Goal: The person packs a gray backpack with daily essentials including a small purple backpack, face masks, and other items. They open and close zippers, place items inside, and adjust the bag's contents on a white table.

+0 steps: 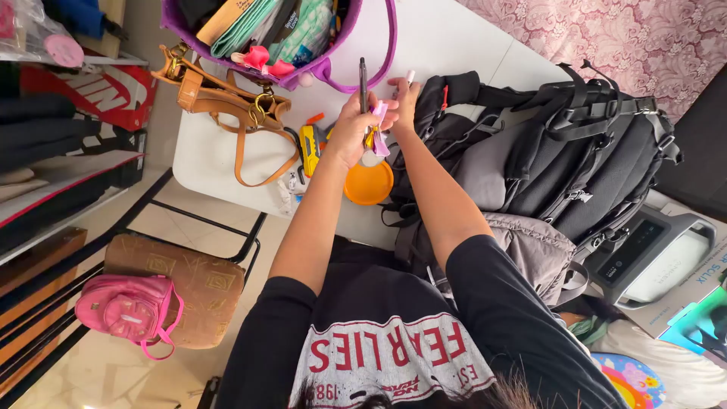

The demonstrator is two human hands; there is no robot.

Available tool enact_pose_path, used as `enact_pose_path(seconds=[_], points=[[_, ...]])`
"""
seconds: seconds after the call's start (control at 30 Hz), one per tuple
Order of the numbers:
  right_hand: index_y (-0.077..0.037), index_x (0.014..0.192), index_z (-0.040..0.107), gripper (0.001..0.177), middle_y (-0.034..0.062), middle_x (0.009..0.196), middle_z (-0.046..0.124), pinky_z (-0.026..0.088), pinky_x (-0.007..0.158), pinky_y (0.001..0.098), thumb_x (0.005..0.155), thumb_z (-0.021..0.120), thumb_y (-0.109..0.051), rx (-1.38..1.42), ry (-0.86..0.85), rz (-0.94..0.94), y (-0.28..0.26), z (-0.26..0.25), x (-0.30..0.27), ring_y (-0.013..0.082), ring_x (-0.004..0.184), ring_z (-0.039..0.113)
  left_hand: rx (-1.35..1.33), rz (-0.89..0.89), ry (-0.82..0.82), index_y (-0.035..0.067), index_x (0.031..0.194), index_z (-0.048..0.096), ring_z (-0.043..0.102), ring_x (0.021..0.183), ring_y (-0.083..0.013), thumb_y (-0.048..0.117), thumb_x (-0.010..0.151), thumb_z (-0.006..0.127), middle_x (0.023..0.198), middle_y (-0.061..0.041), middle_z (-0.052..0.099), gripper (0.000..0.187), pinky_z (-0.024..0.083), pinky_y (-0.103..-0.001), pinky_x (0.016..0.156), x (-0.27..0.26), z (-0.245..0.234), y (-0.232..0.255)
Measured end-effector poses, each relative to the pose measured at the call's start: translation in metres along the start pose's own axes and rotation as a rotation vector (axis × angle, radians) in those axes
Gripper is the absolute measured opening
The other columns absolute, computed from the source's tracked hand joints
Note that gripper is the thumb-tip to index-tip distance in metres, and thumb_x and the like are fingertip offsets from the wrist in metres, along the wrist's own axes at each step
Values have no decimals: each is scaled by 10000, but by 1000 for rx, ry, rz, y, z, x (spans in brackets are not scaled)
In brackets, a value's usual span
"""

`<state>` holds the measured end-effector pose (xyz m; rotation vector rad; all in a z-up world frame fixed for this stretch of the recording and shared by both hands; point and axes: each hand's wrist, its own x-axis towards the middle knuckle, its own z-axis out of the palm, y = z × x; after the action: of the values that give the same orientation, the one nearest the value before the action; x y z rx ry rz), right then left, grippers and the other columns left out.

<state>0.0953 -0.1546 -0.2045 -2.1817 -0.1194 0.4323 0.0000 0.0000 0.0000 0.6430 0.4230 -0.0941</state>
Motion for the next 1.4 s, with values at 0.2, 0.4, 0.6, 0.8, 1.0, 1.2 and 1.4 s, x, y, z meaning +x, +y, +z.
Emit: enact_pose_path(seconds=[0.2,0.4,0.6,0.8,1.0,1.2,1.4], points=[[-161,1223,636,474,187,1245,476,428,934,469,777,796,-145,-362,246,-440,-52,-14,-19,407,1169,526,18,7,95,89,995,470,618,1289,-373,7,985,612,1347,-262,637,164,479,-425,1092,-11,28,23],[-184,1305,705,304,104,1217,651,513,971,385,1006,747,-149,-87,142,-118,-147,-84,-61,258,1105,604,122,250,31,95,1029,469,548,1397,-260,-58,1004,571,1478,-272,587,186,424,-342,1122,-26,37,28],[-11,1392,557,487,63,1143,600,543,713,254,937,720,48,789,-392,-44,-232,-122,-110,108,918,650,-167,248,56,122,1051,482,579,1315,-195,-27,998,566,1509,-227,529,179,502,-359,1017,-33,37,34],[-58,1311,514,437,92,1021,664,595,677,291,917,673,41,1024,-397,188,-265,-127,-110,167,829,700,-25,182,218,140,1144,500,665,1228,-187,189,1058,536,1468,-171,578,105,556,-338,961,-69,12,60],[-21,1339,596,437,-19,897,599,484,571,226,935,762,10,955,-509,153,-280,-105,-118,51,721,595,920,242,373,105,1234,577,759,878,-236,211,1133,493,957,-178,728,169,571,-386,797,-88,12,58],[-7,1049,723,119,-14,794,680,446,556,188,967,760,-84,564,-325,-43,-303,-102,-93,28,628,580,1344,554,355,25,1328,529,663,1045,-379,112,1011,635,1189,-177,664,345,534,-475,868,-82,27,69],[15,1097,686,127,83,875,714,550,624,273,992,751,-12,176,60,-534,-320,-109,-14,131,708,663,1270,734,434,29,1427,477,555,1281,-375,44,964,667,1381,-172,585,500,458,-463,1079,-85,17,89]])
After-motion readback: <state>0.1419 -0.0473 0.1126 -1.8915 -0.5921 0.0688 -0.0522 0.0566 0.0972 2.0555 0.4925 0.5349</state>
